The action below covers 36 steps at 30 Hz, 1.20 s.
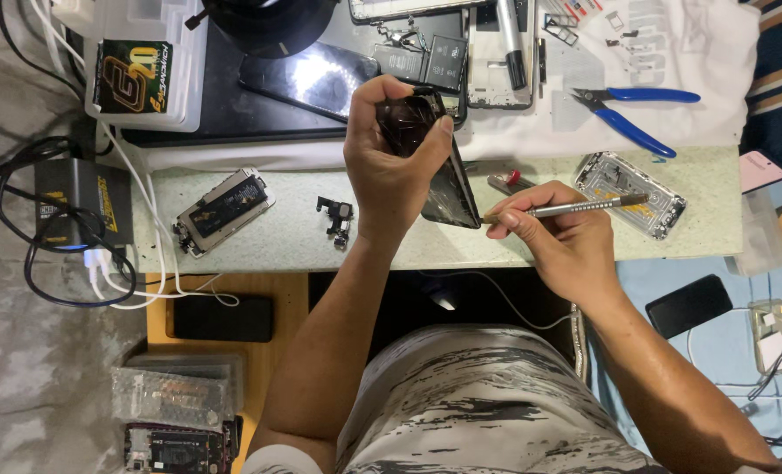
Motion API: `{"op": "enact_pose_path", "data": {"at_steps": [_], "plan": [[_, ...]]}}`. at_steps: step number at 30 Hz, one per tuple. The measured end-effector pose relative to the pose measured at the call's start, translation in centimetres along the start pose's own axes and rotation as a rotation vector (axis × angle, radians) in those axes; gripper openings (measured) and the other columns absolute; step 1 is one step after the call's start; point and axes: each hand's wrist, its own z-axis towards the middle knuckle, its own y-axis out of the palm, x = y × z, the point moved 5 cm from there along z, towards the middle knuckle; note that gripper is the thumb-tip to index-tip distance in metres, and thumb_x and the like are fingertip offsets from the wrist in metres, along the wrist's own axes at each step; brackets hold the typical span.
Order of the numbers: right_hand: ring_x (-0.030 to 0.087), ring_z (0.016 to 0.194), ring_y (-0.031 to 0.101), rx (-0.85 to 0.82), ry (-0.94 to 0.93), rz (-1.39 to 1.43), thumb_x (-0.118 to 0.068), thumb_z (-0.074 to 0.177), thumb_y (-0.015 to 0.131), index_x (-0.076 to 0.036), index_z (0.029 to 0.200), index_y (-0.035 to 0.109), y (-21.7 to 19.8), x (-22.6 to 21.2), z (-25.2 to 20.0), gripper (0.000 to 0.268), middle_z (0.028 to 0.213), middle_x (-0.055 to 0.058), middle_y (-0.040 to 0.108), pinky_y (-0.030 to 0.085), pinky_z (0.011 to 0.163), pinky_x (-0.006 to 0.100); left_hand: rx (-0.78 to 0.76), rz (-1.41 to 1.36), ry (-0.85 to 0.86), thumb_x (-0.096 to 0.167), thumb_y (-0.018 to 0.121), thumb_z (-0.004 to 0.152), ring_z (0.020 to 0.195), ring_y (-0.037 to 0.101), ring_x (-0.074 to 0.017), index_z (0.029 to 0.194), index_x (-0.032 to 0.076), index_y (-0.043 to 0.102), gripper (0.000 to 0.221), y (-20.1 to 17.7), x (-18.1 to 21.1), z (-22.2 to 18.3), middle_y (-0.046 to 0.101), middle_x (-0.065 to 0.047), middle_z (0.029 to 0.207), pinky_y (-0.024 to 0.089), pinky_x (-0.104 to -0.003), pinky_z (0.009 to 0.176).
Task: The person uses a metal prying tool to carefully separate the screen assembly from the smartphone's frame. They work along the edges to release the adhesive and then lift the screen away from the body.
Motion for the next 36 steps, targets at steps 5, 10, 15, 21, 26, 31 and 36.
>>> {"op": "enact_pose_path", "data": {"at_steps": [5, 10, 15, 21, 26, 31, 36], "plan": [[0.016, 0.083, 0.07, -0.057, -0.182, -0.445, -0.004, 0.096, 0.071, 0.002, 0.1, 0.065, 0.8, -3.1, -0.1, 0.01, 0.094, 0.009, 0.071, 0.057, 0.075, 0.029, -0.053, 0.165, 0.109, 0.0, 0.079, 0.085, 0.079, 0.07, -0.0105, 0.121, 0.012, 0.05, 0.047, 1.2, 0.9, 0.1, 0.063, -0.004, 0.101, 0.06, -0.021, 0.065], [0.013, 0.079, 0.068, -0.176, -0.142, -0.624, -0.006, 0.092, 0.077, -0.001, 0.101, 0.07, 0.4, -2.9, 0.9, 0.013, 0.09, 0.006, 0.073, 0.054, 0.069, 0.031, -0.125, 0.466, 0.403, 0.01, 0.087, 0.076, 0.107, 0.064, -0.0233, 0.117, 0.015, 0.055, 0.053, 4.2, 3.7, -1.4, 0.056, -0.01, 0.118, 0.062, -0.03, 0.082], [0.008, 0.077, 0.062, -0.038, 0.022, -0.338, -0.005, 0.092, 0.076, -0.002, 0.108, 0.07, -0.4, 0.1, -0.4, 0.017, 0.089, 0.004, 0.071, 0.051, 0.067, 0.025, -0.278, 0.487, 0.355, 0.012, 0.089, 0.079, 0.104, 0.067, -0.0202, 0.12, 0.016, 0.059, 0.051, 5.2, 4.1, -2.4, 0.049, -0.008, 0.123, 0.062, -0.032, 0.087], [0.008, 0.076, 0.063, 0.009, -0.117, -0.361, -0.002, 0.092, 0.077, -0.003, 0.104, 0.072, -0.1, 0.1, -1.4, 0.013, 0.09, 0.005, 0.073, 0.051, 0.068, 0.024, -0.323, 0.484, 0.399, 0.013, 0.089, 0.08, 0.101, 0.066, -0.0191, 0.12, 0.013, 0.058, 0.05, 5.3, 3.7, -2.3, 0.045, -0.008, 0.126, 0.065, -0.03, 0.083], [0.008, 0.08, 0.065, -0.002, -0.274, -0.441, -0.003, 0.093, 0.078, -0.003, 0.103, 0.07, 0.1, -0.6, -1.8, 0.013, 0.092, 0.006, 0.072, 0.052, 0.07, 0.025, -0.319, 0.506, 0.429, 0.013, 0.089, 0.082, 0.101, 0.066, -0.0192, 0.121, 0.013, 0.057, 0.05, 5.3, 3.7, -2.5, 0.045, -0.007, 0.127, 0.065, -0.029, 0.082], [0.009, 0.07, 0.061, 0.023, 0.122, -0.294, -0.001, 0.093, 0.078, -0.003, 0.102, 0.075, -0.9, 2.2, -1.3, 0.01, 0.081, 0.008, 0.072, 0.048, 0.063, 0.026, -0.321, 0.502, 0.419, 0.012, 0.089, 0.081, 0.102, 0.066, -0.0196, 0.121, 0.013, 0.058, 0.051, 5.1, 4.1, -2.5, 0.046, -0.007, 0.126, 0.064, -0.031, 0.085], [0.004, 0.084, 0.065, 0.01, 0.074, -0.05, -0.002, 0.093, 0.074, -0.001, 0.107, 0.073, -0.7, 1.9, -0.9, 0.014, 0.094, 0.002, 0.075, 0.054, 0.074, 0.022, -0.316, 0.498, 0.409, 0.01, 0.089, 0.082, 0.102, 0.066, -0.0198, 0.121, 0.012, 0.059, 0.049, 5.1, 4.5, -2.6, 0.047, -0.007, 0.127, 0.062, -0.031, 0.085]]}}
